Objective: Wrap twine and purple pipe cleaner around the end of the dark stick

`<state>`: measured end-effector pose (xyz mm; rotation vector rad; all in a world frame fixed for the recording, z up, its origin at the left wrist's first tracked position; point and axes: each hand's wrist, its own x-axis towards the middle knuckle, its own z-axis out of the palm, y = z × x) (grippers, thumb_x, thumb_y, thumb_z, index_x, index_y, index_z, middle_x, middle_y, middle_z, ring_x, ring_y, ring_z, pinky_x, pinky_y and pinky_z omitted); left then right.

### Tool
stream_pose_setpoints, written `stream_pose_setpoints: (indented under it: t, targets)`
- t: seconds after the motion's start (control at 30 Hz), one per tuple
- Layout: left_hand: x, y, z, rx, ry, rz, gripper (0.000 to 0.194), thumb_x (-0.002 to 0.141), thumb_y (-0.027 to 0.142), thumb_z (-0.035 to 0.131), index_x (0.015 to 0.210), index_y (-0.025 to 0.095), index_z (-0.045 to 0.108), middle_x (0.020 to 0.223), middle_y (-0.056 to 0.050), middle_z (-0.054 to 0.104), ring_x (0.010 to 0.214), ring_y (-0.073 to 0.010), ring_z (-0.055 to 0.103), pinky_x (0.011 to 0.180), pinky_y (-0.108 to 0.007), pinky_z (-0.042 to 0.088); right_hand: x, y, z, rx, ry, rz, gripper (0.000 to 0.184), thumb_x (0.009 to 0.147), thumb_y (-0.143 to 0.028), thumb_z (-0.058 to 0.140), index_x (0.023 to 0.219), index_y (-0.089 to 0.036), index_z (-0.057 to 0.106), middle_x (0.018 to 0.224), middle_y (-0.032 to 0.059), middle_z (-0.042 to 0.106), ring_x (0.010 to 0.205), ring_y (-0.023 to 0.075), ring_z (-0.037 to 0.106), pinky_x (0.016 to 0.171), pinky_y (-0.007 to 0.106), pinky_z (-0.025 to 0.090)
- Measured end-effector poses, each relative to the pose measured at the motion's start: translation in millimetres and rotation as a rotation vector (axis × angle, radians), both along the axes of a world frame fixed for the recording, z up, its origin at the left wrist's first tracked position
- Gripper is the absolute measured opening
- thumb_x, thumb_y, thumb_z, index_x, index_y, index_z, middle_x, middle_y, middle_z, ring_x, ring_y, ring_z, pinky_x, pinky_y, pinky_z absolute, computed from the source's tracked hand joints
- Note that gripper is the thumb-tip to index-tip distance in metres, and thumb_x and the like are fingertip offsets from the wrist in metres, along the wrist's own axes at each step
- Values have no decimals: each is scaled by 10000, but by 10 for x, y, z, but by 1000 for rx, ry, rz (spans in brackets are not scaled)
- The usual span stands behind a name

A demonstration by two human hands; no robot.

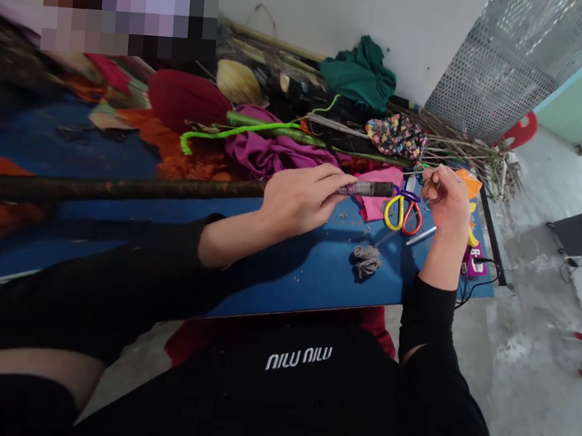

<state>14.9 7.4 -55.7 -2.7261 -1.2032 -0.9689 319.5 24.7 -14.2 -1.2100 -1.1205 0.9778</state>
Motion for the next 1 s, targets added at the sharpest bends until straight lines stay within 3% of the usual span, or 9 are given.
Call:
stream_pose_setpoints:
  t: [0.17,0.27,0.37,0.43,0.57,0.7,0.83,0.93,1.0]
  targets:
    - [-128,-22,209,-69,-65,-49,395,1053,282,584,1397,246,777,1255,-85,824,1031,-256,807,725,-320,559,-88,250,-320,54,-154,-241,484,795,-645,828,672,-242,590,720,-41,690,515,70,384,504,262,325]
    - [-211,-39,361,-87,-98,-51,393,1041,299,604,1390,274,783,1273,-58,828,1062,-240,804,772,-301,568,-198,279,-469,20,-539,-222,382,895,-434,774,642,-245,559,646,-45,617,627,121,525,677,284,482]
    - [-235,-54,453,-80,-116,-24,397,1041,294,587,1385,281,783,1281,-45,829,1087,-235,801,797,-298,568,-321,205,-512,-4,-848,-185,275,821,-254,767,637,-272,565,646,4,635,839,243,697,920,391,577]
    - [-223,-58,471,-74,-117,-10,403,1039,292,579,1388,282,781,1286,-42,828,1082,-236,801,790,-300,562,-438,139,-489,44,-777,-124,222,819,-276,733,657,-285,582,698,38,696,961,290,747,1019,443,599]
    - [-189,-43,442,-54,-114,5,401,1046,313,569,1378,264,788,1276,-58,829,1028,-248,807,731,-312,540,-775,6,-409,142,-262,177,173,877,-446,679,812,-287,695,920,50,819,1091,261,787,1096,460,641]
    - [-180,2,415,-37,-130,11,410,1041,298,570,1389,263,782,1270,-65,827,1030,-249,805,736,-316,544,-1040,-187,-362,119,-164,331,313,861,-596,773,854,-285,741,850,22,800,851,224,787,893,418,692]
    - [-175,61,427,-34,-151,34,418,1038,269,560,1393,273,780,1273,-63,823,1049,-244,800,780,-320,562,-1098,-427,-307,314,-461,157,428,1008,-629,658,786,-271,731,659,-19,650,580,152,610,627,336,576]
    - [-155,91,412,-33,-147,36,413,1047,293,557,1390,256,783,1265,-67,826,1036,-255,803,743,-321,549,-1090,-538,-289,595,-584,-39,442,1045,-609,601,789,-280,745,879,54,720,861,223,747,820,423,651]
    - [-132,100,375,-37,-132,31,416,1052,312,550,1390,247,783,1263,-70,829,1008,-256,807,706,-319,527,-1101,-549,-305,675,-533,2,466,1027,-646,599,772,-286,747,1011,91,740,1077,291,784,981,516,658]
